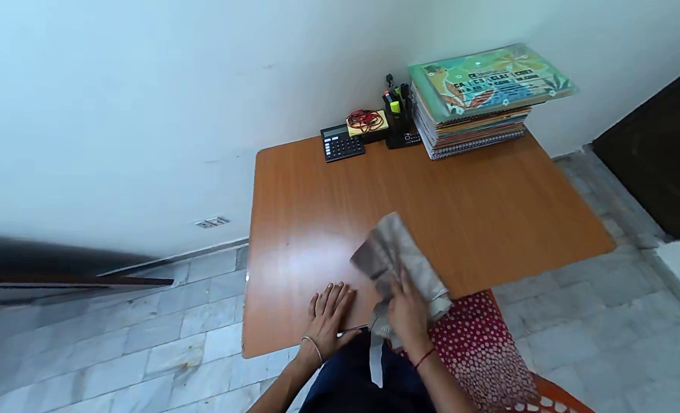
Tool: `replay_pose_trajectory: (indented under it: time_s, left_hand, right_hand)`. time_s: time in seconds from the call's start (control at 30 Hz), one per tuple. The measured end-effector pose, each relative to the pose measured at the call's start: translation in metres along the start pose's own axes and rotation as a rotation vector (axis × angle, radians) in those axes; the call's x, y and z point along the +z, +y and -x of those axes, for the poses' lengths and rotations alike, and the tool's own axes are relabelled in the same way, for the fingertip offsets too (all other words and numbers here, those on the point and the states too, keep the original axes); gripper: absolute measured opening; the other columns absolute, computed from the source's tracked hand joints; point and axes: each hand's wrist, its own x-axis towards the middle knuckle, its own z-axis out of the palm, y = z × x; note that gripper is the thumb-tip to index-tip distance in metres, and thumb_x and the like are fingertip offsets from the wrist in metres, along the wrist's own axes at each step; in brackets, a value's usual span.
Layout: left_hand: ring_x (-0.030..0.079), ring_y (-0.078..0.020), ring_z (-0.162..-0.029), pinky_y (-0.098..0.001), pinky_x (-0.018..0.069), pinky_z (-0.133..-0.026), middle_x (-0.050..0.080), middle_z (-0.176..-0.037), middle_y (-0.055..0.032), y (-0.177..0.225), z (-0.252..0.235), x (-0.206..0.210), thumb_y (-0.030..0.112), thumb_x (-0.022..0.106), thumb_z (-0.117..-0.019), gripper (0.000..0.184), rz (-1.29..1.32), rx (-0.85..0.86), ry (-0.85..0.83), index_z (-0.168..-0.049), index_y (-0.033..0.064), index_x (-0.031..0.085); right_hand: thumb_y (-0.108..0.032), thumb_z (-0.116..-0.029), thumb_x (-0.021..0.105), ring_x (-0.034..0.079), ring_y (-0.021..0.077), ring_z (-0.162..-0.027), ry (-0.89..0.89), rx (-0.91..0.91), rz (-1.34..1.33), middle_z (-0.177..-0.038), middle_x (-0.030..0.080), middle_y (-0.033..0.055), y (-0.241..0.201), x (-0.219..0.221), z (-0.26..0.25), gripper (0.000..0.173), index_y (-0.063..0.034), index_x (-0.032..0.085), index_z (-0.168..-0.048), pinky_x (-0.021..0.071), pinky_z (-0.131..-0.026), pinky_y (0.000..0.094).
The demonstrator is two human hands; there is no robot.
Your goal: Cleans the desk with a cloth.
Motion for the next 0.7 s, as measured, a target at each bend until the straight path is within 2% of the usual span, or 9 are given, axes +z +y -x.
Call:
replay_pose_trajectory:
  time_s: [0.1, 0.23, 0.3, 0.4, 0.5, 0.6, 0.7]
  left_hand:
    - [0.056, -0.0448, -0.134, -0.0688, 0.0392, -0.106, 0.06, -0.145, -0.0207, -0.008, 0.002, 0.008, 0.073, 0.049, -0.0875, 0.086, -0.061, 0.072, -0.006, -0.143, 0.0076, 0.06]
    - [0.056, -0.0343, -0.135, -0.058, 0.0382, -0.111, 0.061, -0.144, -0.0152, -0.012, 0.007, 0.016, 0.076, 0.03, -0.0943, 0.085, -0.17, 0.116, 0.048, -0.145, 0.0131, 0.057]
    - [0.054, -0.0313, -0.137, -0.0537, 0.0359, -0.113, 0.061, -0.144, -0.0137, -0.012, 0.007, 0.019, 0.076, 0.024, -0.0956, 0.086, -0.198, 0.119, 0.074, -0.146, 0.0148, 0.055]
    - [0.055, -0.0304, -0.137, -0.0529, 0.0369, -0.112, 0.062, -0.143, -0.0127, -0.012, 0.008, 0.017, 0.076, 0.022, -0.0951, 0.085, -0.212, 0.112, 0.08, -0.145, 0.0169, 0.057]
    - [0.056, -0.0305, -0.136, -0.0534, 0.0392, -0.11, 0.062, -0.143, -0.0119, -0.008, 0.005, 0.013, 0.076, 0.022, -0.0943, 0.085, -0.231, 0.104, 0.059, -0.145, 0.0178, 0.058]
    - [0.058, -0.0337, -0.134, -0.0571, 0.0414, -0.108, 0.063, -0.142, -0.0137, -0.004, 0.005, 0.007, 0.075, 0.029, -0.0931, 0.083, -0.206, 0.089, 0.019, -0.142, 0.0157, 0.061]
    - [0.058, -0.037, -0.134, -0.0617, 0.0433, -0.105, 0.063, -0.143, -0.0151, -0.002, 0.003, 0.002, 0.073, 0.034, -0.0922, 0.083, -0.175, 0.071, -0.044, -0.142, 0.0131, 0.062]
  right_hand:
    - [-0.001, -0.0923, 0.054, 0.066, 0.0378, -0.122, 0.05, -0.012, -0.063, -0.16, 0.045, 0.0148, 0.012, 0.003, 0.007, 0.048, -0.0086, 0.066, -0.139, 0.0547, -0.095, 0.0504]
    - [-0.003, -0.0945, 0.056, 0.07, 0.0417, -0.111, 0.221, 0.223, -0.033, -0.158, 0.047, 0.019, 0.085, -0.049, -0.012, 0.047, -0.0088, 0.065, -0.14, 0.0574, -0.086, 0.0561]
    - [-0.004, -0.0977, 0.055, 0.065, 0.047, -0.118, 0.284, 0.384, -0.048, -0.16, 0.041, 0.0236, 0.134, -0.09, -0.028, 0.048, -0.0067, 0.058, -0.145, 0.0534, -0.092, 0.0619]
    - [-0.007, -0.1004, 0.055, 0.055, 0.0537, -0.128, 0.378, 0.57, -0.085, -0.159, 0.038, 0.0308, 0.203, -0.146, -0.058, 0.048, -0.002, 0.052, -0.148, 0.0463, -0.099, 0.0681]
    - [-0.01, -0.1005, 0.059, 0.051, 0.0541, -0.133, 0.399, 0.669, -0.059, -0.155, 0.039, 0.0351, 0.25, -0.186, -0.1, 0.047, 0.0008, 0.054, -0.145, 0.0437, -0.103, 0.0687]
    - [-0.01, -0.1013, 0.058, 0.049, 0.0545, -0.134, 0.352, 0.641, -0.049, -0.154, 0.038, 0.037, 0.247, -0.206, -0.144, 0.045, 0.0031, 0.053, -0.144, 0.0428, -0.103, 0.0682]
    - [-0.007, -0.099, 0.06, 0.047, 0.0534, -0.136, 0.294, 0.527, -0.059, -0.157, 0.036, 0.0345, 0.201, -0.2, -0.183, 0.05, 0.0017, 0.051, -0.147, 0.0412, -0.105, 0.0684]
